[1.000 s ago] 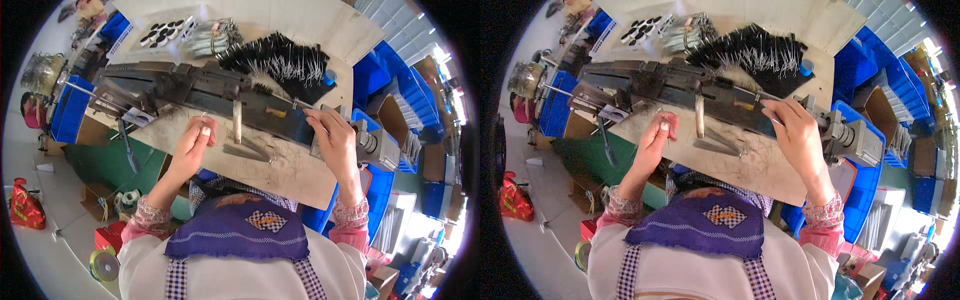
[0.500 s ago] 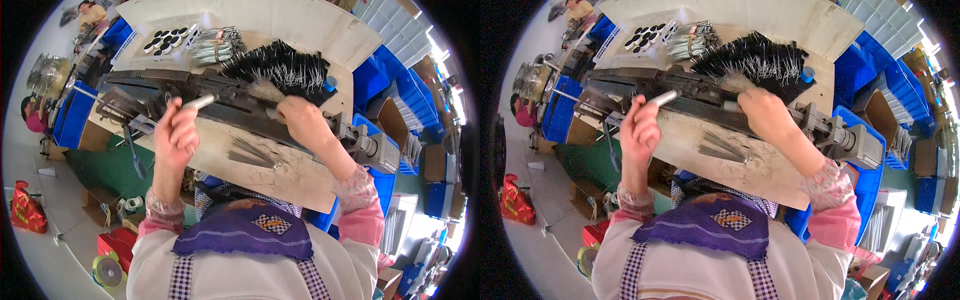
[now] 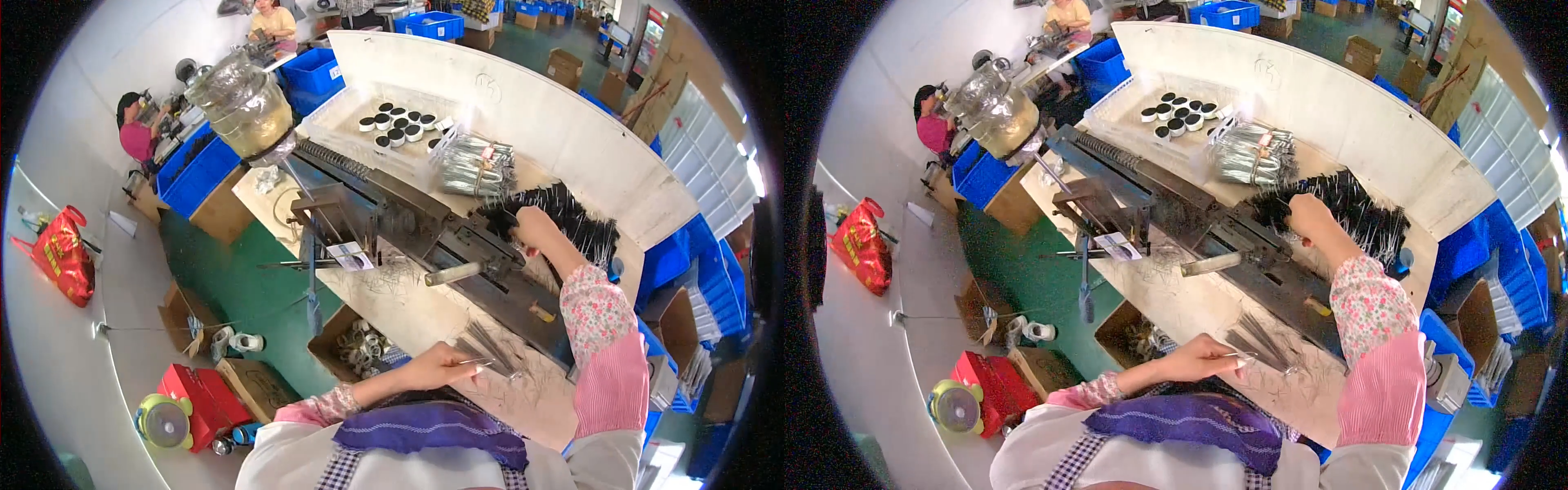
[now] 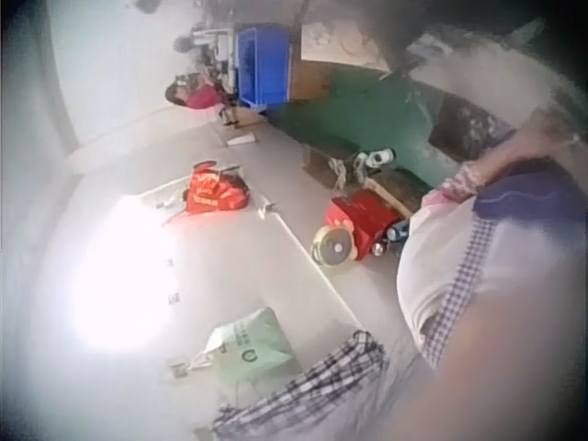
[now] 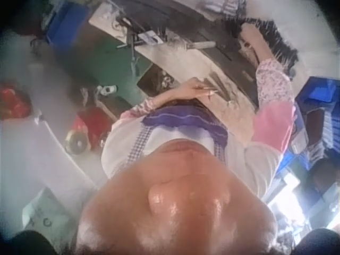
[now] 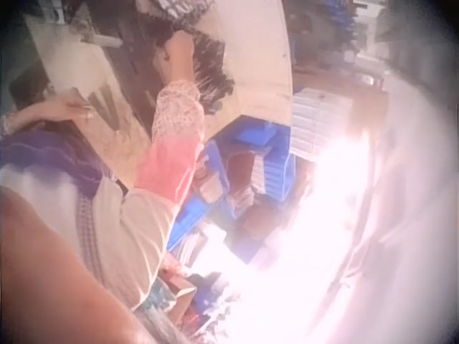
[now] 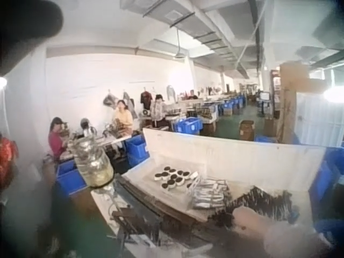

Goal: Inserting metal bristles into a brush base using a manual assembly machine.

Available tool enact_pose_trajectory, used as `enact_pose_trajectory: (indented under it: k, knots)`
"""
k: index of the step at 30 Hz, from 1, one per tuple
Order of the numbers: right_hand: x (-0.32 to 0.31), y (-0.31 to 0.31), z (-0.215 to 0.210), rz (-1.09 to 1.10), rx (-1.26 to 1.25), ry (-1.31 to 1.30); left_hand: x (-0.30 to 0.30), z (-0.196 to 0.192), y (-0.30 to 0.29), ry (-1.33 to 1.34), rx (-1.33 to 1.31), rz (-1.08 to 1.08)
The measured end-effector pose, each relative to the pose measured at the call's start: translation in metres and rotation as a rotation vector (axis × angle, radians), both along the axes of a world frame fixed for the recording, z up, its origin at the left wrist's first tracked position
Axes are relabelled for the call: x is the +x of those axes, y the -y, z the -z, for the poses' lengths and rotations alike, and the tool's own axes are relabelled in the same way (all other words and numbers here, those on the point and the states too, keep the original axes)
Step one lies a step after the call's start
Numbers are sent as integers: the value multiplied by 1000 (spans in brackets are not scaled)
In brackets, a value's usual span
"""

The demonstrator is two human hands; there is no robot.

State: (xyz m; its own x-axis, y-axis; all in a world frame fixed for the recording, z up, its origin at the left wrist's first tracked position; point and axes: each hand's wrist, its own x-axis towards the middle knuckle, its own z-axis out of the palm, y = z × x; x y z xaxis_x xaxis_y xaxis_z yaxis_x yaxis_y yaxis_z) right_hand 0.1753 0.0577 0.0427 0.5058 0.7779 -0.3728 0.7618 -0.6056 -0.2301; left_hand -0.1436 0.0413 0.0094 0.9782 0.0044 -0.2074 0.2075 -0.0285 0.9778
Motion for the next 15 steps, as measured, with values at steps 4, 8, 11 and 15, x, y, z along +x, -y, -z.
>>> enact_pose_trajectory:
  k: [4, 8, 11, 15]
  knots:
    - [-3, 33, -49, -155, 173, 6, 42, 2, -18, 24, 263, 81]
    - [-33, 109, -94, -114, 383, -162, 128, 3, -9, 314, 434, 136]
    - [-31, 163, -74, -178, 605, -161, 174, -20, -11, 203, 559, 186]
    - [-30, 173, -38, -248, 753, -68, 189, -46, -17, 281, 860, 166]
